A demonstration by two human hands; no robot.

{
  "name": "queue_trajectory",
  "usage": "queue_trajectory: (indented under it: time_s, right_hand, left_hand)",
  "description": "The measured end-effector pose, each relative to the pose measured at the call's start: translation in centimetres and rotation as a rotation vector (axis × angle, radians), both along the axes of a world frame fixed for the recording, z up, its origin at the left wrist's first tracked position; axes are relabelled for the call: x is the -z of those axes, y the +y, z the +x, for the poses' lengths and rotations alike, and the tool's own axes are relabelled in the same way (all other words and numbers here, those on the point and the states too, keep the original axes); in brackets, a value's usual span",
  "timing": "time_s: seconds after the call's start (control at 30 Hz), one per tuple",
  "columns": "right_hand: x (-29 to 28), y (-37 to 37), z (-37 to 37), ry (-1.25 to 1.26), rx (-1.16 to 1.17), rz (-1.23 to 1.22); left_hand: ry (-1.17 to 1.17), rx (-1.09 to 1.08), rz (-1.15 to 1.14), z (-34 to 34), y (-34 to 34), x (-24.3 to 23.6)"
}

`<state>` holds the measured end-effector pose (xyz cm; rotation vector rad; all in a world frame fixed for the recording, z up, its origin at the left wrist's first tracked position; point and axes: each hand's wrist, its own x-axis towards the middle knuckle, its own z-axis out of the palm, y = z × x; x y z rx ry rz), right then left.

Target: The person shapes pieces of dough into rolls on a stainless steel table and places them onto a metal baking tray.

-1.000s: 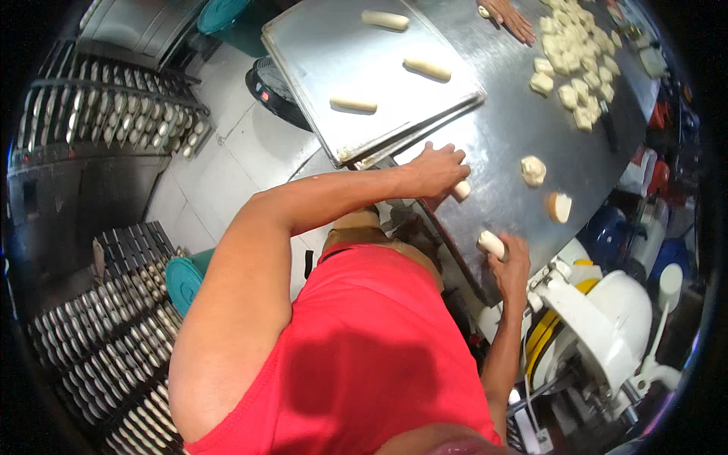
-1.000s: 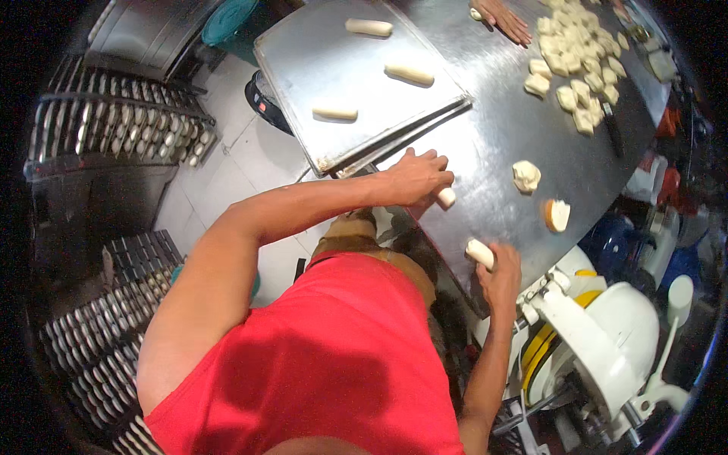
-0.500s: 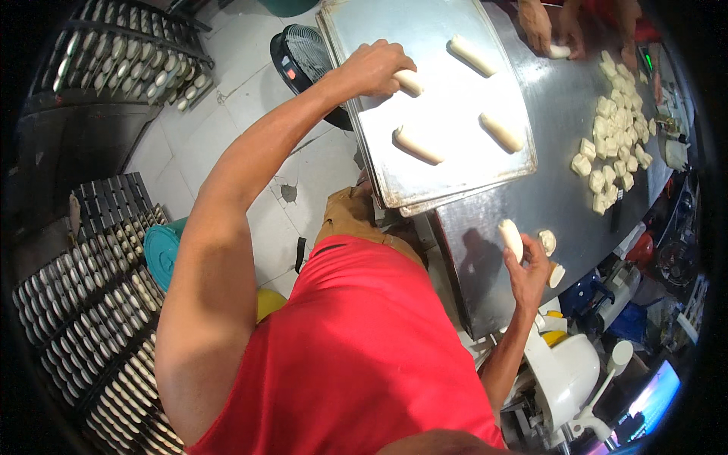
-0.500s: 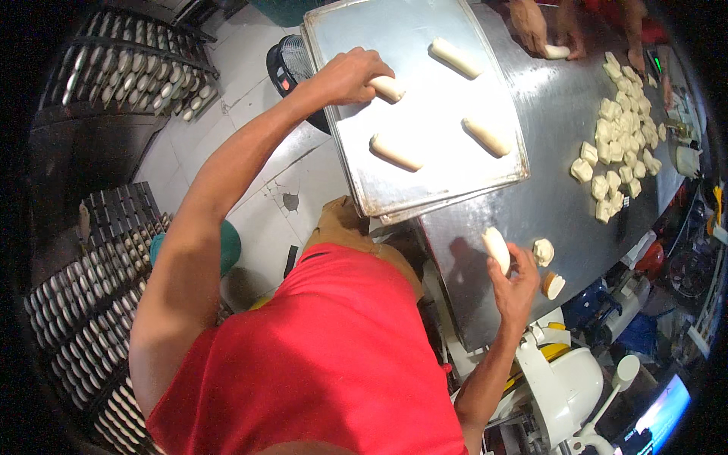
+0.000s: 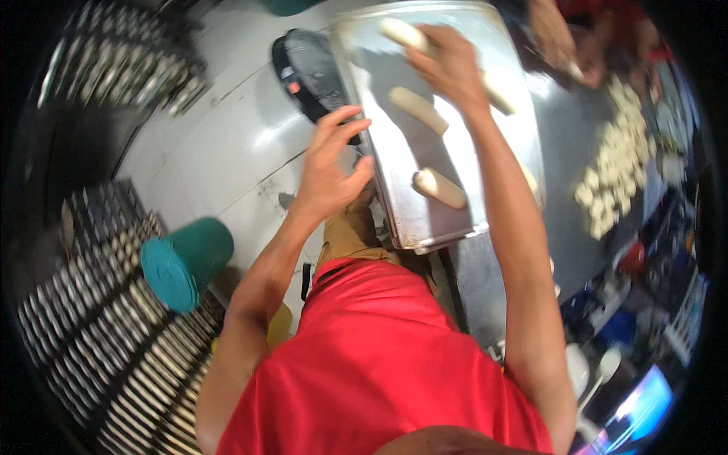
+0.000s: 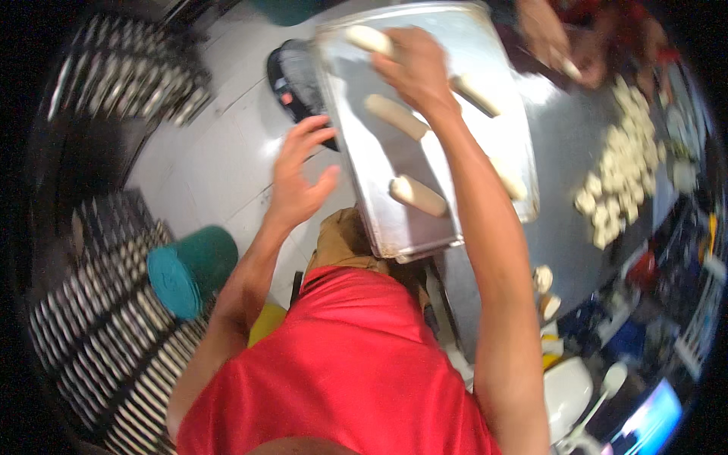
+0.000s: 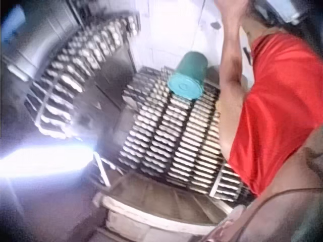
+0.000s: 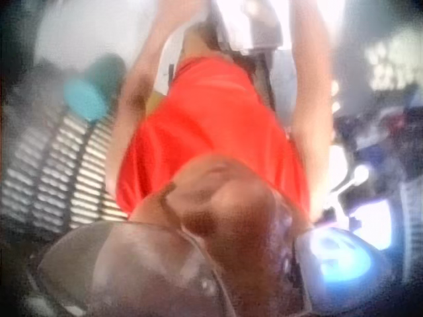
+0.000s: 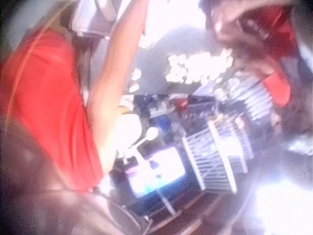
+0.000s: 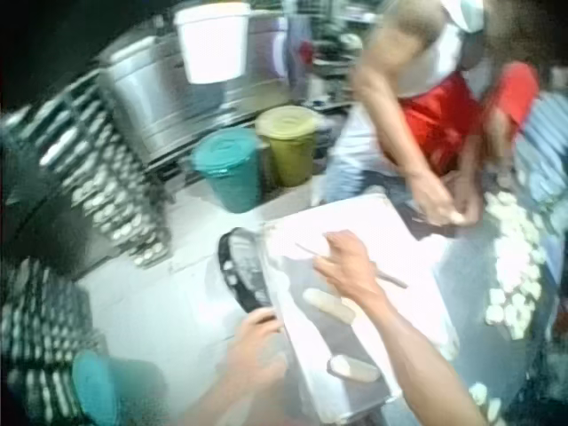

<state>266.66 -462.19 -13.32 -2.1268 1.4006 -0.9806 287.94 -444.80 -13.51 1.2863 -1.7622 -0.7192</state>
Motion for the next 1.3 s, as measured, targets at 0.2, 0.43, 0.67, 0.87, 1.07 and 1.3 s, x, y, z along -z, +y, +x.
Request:
queue_trajectory:
  time_s: [0.2, 0.43, 0.67, 0.87, 1.07, 1.3]
  right_hand:
    - [1.6, 0.4, -0.2, 0.152, 0.010, 0.069]
    - [-0.1, 13.7, -33.1, 0.446, 0.950, 0.197]
    - [9.1, 10.2, -41.2, 0.419, 1.280, 0.289]
    - [2.9, 18.1, -38.9, 0.275, 0.879, 0.191]
    - [4.3, 38.6, -24.7, 0.341, 0.540, 0.021]
    - [3.9, 42.0, -27.5, -0.005, 0.623, 0.352]
  left_hand:
    - [0.690, 0.301, -0.380, 0.2, -0.9, -10.5]
    - [0.749, 0.603, -0.378, -3.8, -1.2, -14.0]
    - [0.524, 0.654, -0.276, -9.5, 0.8, -15.6]
    - [0.228, 0.810, -0.017, -17.8, 6.8, -10.2]
    - [-0.325, 0.771, -0.145, -29.8, 10.2, 0.9]
    - [-0.384, 1.032, -0.093, -35.0, 8.5, 6.1]
